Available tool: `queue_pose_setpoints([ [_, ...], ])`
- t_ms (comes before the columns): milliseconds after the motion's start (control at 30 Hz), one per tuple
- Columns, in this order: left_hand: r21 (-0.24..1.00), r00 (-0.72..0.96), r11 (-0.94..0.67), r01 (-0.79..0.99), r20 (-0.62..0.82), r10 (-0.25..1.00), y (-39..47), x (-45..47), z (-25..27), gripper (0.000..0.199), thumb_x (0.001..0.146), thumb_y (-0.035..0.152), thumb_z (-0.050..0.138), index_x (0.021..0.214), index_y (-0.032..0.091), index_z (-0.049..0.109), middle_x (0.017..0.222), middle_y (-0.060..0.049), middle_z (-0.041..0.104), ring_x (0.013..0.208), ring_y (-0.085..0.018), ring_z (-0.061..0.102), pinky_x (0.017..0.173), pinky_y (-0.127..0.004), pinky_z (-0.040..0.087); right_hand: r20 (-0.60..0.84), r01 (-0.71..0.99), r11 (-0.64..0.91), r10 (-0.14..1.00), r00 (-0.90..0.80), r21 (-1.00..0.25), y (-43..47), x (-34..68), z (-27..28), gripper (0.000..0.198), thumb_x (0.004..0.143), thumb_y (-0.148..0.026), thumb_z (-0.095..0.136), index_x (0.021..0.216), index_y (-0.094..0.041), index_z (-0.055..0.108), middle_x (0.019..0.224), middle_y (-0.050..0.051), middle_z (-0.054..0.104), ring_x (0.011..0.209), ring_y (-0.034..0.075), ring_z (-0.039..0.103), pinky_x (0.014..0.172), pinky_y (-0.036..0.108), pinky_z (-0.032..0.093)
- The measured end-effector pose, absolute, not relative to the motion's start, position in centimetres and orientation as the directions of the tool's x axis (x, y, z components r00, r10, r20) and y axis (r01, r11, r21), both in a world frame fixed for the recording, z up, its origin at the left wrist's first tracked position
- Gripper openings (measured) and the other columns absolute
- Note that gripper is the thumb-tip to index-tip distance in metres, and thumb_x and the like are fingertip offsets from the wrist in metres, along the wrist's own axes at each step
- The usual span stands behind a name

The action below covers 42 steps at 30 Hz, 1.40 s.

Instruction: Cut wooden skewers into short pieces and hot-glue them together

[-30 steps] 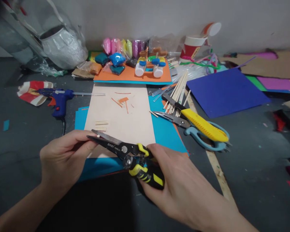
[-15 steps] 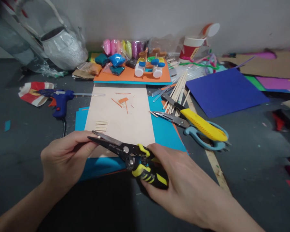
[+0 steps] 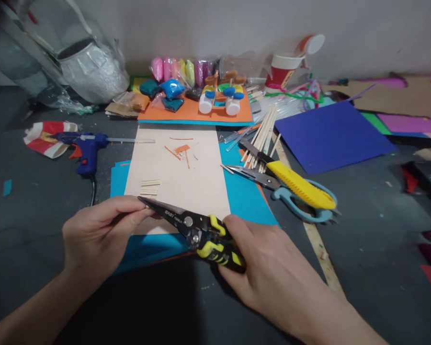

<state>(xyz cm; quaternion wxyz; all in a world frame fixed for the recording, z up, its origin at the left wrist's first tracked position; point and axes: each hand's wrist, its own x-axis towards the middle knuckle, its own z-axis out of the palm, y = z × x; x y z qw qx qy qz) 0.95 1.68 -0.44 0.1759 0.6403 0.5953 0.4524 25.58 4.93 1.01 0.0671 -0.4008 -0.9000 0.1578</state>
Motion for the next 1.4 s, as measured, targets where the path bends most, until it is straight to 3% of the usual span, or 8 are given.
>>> queue_pose_setpoints([
  [67,0.794,-0.155,-0.2,0.574,0.345,0.925,1.7,1.03,-0.25,0.017,0.085,0.012,0.066,0.078,0.025,0.073,0.075,0.005,0.078,0.067,-0.013,0.074,0.062,-0.02,0.06,0.018,0.701,0.63,0.748,-0.664,-0.334,4.91,25.64,0.89,0.015,0.081,-0.024,0.055,0.096,-0.022,0.051,0.062,-0.001,0.06,0.049,0.019,0.057,0.044,0.028,0.036],
  [200,0.857,-0.232,-0.142,0.496,0.288,0.929,1.75,1.12,0.14,0.019,0.086,0.011,0.064,0.084,0.026,0.074,0.079,0.006,0.078,0.074,-0.014,0.075,0.07,-0.021,0.061,0.005,0.713,0.577,0.779,-0.627,-0.397,4.86,25.4,1.07,0.031,0.078,-0.024,0.06,0.107,-0.022,0.05,0.077,0.003,0.067,0.066,0.022,0.066,0.054,0.028,0.046],
  [333,0.865,-0.197,-0.168,0.472,0.289,0.937,1.87,1.13,0.14,0.024,0.088,0.009,0.058,0.083,0.027,0.074,0.083,0.005,0.078,0.077,-0.013,0.074,0.073,-0.023,0.061,-0.005,0.718,0.58,0.777,-0.63,-0.383,4.88,24.97,1.23,0.03,0.078,-0.027,0.061,0.106,-0.021,0.051,0.08,0.006,0.069,0.072,0.025,0.068,0.056,0.03,0.047],
  [567,0.833,-0.159,-0.168,0.527,0.291,0.944,2.0,0.92,-0.09,0.025,0.087,0.009,0.056,0.079,0.025,0.073,0.078,0.004,0.077,0.072,-0.014,0.072,0.067,-0.023,0.059,0.016,0.697,0.617,0.753,-0.658,-0.365,4.82,25.08,1.09,0.027,0.077,-0.021,0.057,0.103,-0.021,0.052,0.076,0.003,0.067,0.066,0.023,0.066,0.054,0.029,0.044],
  [800,0.853,-0.15,-0.163,0.496,0.269,0.951,2.16,1.04,0.19,0.023,0.088,0.011,0.058,0.073,0.023,0.071,0.071,0.004,0.075,0.068,-0.012,0.07,0.067,-0.021,0.057,0.031,0.703,0.638,0.747,-0.664,-0.314,4.77,25.05,0.93,0.01,0.083,-0.021,0.052,0.093,-0.022,0.05,0.058,-0.002,0.057,0.046,0.018,0.054,0.043,0.027,0.034],
  [1033,0.949,-0.193,-0.148,0.278,0.206,0.959,2.05,1.15,-0.09,0.02,0.092,0.013,0.055,0.088,0.022,0.072,0.076,0.003,0.068,0.065,-0.009,0.066,0.064,-0.02,0.057,-0.005,0.738,0.557,0.797,-0.604,-0.381,5.15,24.8,1.16,0.022,0.078,-0.025,0.059,0.098,-0.022,0.05,0.074,0.004,0.066,0.066,0.024,0.065,0.052,0.029,0.043],
  [1200,0.991,-0.167,-0.101,0.092,0.115,0.979,2.05,1.26,-0.52,0.02,0.091,0.011,0.054,0.084,0.021,0.07,0.07,0.004,0.058,0.054,-0.007,0.058,0.049,-0.016,0.053,0.012,0.721,0.59,0.777,-0.63,-0.362,5.07,24.79,1.02,0.029,0.078,-0.025,0.06,0.105,-0.02,0.051,0.079,0.004,0.067,0.067,0.023,0.065,0.056,0.03,0.045],
  [1400,0.999,-0.14,-0.029,0.026,0.033,0.99,2.34,1.13,-0.53,0.022,0.089,0.009,0.056,0.08,0.021,0.071,0.069,0.003,0.059,0.057,-0.006,0.056,0.048,-0.012,0.048,0.008,0.699,0.602,0.76,-0.65,-0.385,5.08,25.12,0.99,0.028,0.078,-0.024,0.06,0.104,-0.021,0.051,0.076,0.002,0.065,0.066,0.022,0.064,0.055,0.028,0.044],
])
